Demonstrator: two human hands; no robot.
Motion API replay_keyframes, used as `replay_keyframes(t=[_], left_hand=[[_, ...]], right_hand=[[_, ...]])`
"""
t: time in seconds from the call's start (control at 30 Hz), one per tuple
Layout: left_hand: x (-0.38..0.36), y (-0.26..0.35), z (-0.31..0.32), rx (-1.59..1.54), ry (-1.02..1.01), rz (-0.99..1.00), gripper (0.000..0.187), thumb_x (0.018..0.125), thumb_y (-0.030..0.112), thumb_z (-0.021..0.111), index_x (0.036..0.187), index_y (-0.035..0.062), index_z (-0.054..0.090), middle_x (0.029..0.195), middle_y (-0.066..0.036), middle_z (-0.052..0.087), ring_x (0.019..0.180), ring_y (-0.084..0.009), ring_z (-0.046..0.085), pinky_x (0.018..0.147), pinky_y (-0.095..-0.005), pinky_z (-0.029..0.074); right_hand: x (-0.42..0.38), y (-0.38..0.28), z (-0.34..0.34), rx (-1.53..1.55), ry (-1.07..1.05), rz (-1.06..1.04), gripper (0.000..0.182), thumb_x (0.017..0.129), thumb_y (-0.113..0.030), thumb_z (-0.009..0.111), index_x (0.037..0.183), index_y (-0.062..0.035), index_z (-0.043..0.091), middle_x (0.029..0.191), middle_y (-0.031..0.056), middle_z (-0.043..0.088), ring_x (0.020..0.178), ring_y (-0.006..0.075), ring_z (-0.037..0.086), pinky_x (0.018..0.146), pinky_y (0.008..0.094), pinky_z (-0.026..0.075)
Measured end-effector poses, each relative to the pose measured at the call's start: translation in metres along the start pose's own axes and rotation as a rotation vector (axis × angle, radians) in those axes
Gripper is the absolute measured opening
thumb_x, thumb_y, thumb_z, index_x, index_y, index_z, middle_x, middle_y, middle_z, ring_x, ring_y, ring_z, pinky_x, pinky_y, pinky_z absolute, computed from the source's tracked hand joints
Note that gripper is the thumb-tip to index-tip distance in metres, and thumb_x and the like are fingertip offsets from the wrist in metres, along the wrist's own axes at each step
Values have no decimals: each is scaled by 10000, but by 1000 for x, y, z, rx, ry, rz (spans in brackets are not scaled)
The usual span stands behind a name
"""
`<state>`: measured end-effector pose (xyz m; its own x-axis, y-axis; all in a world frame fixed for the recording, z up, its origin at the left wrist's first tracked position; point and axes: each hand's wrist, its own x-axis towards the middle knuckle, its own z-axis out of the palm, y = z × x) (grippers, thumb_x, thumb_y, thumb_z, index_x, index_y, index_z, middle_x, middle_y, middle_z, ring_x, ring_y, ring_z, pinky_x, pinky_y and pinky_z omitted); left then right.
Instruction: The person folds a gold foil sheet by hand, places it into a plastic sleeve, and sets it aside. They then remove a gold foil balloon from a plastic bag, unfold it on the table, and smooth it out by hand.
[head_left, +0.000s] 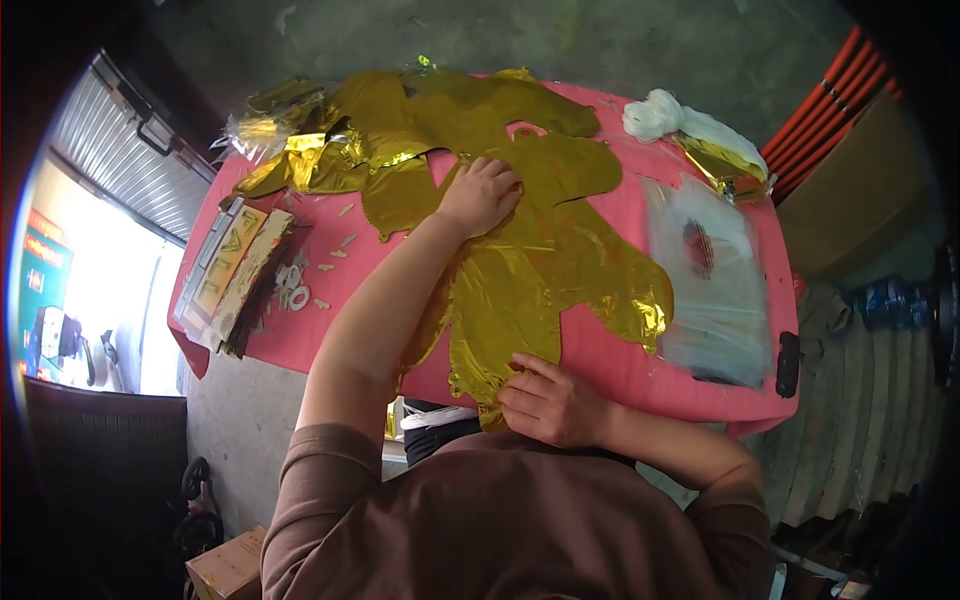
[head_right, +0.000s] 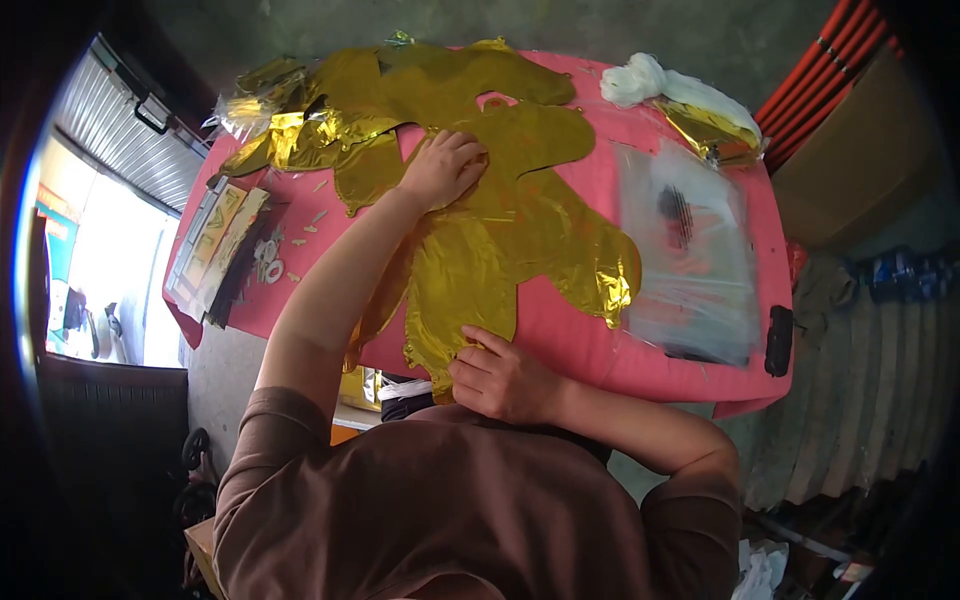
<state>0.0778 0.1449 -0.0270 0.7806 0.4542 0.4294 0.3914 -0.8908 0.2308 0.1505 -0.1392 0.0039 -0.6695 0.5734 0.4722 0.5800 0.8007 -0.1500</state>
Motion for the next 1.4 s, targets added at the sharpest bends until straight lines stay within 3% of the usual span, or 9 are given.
replay_keyframes(t=[0.2, 0.27, 0.43, 0.63, 0.77, 0.97, 1.2, 1.27, 1.4], left_hand=[[-2, 0, 2, 46, 28, 7, 317, 837, 320, 572, 1096, 138, 583, 1120, -44, 542, 1057, -258, 485, 908, -400, 391], [-5, 3, 2, 36, 22, 4, 329, 836, 338, 577, 1098, 140, 582, 1121, -43, 539, 1058, -258, 481, 908, -402, 390], [-3, 2, 1, 71, -12, 5, 370, 836, 380, 572, 1133, 159, 568, 1115, -36, 525, 1062, -249, 474, 905, -403, 387], [-3, 3, 0, 90, -80, -32, 390, 839, 425, 550, 1168, 217, 559, 1143, -33, 510, 1101, -240, 452, 940, -393, 367], [-3, 4, -1, 114, -94, -34, 389, 854, 425, 530, 1199, 247, 548, 1140, -40, 506, 1099, -244, 449, 946, -401, 361], [-2, 4, -1, 168, -115, 1, 420, 877, 415, 494, 1271, 270, 510, 1161, -49, 486, 1095, -257, 439, 930, -431, 364], [0, -2, 1, 254, -150, 26, 421, 837, 397, 506, 1217, 218, 541, 1173, -58, 475, 1107, -250, 427, 941, -407, 351], [1, -7, 4, 315, -196, 27, 420, 813, 363, 529, 1196, 192, 549, 1178, -58, 467, 1106, -249, 420, 942, -399, 348], [-3, -25, 29, 214, 11, -35, 441, 741, 260, 569, 1170, 161, 545, 1157, -64, 448, 1110, -247, 395, 954, -380, 335]], right_hand=[[8, 24, -45, 235, 111, 330, 266, 756, -244, 686, 865, -30, 573, 925, 104, 585, 941, 273, 552, 922, 461, 415], [8, 53, -64, -77, 141, 521, 253, 774, -217, 661, 906, -20, 573, 929, 116, 588, 938, 302, 541, 872, 434, 419], [-12, 119, -82, -463, -347, 967, 340, 774, -261, 649, 978, -14, 535, 971, 150, 611, 978, 340, 528, 875, 418, 415], [-13, 163, -71, -276, -538, 1143, 345, 739, -213, 657, 958, 5, 505, 969, 198, 618, 942, 384, 570, 835, 429, 450], [-14, 177, -74, -228, -512, 1177, 365, 727, -123, 647, 1023, 29, 497, 942, 198, 628, 887, 357, 608, 794, 409, 475], [9, 179, -87, 888, 15, 1203, 459, 826, -36, 573, 1259, 8, 428, 933, 72, 631, 829, 102, 599, 678, 227, 470], [67, 164, -22, 818, 228, 721, 457, 820, -21, 563, 1253, 3, 418, 780, 6, 550, 689, 57, 498, 596, 209, 408], [88, 146, -22, 739, 84, 766, 471, 814, -12, 569, 1259, -6, 415, 744, 0, 534, 679, 61, 487, 606, 221, 403], [100, 140, -4, 909, 266, 598, 340, 824, -43, 558, 1152, 18, 494, 691, 34, 548, 643, 97, 531, 593, 260, 423]])
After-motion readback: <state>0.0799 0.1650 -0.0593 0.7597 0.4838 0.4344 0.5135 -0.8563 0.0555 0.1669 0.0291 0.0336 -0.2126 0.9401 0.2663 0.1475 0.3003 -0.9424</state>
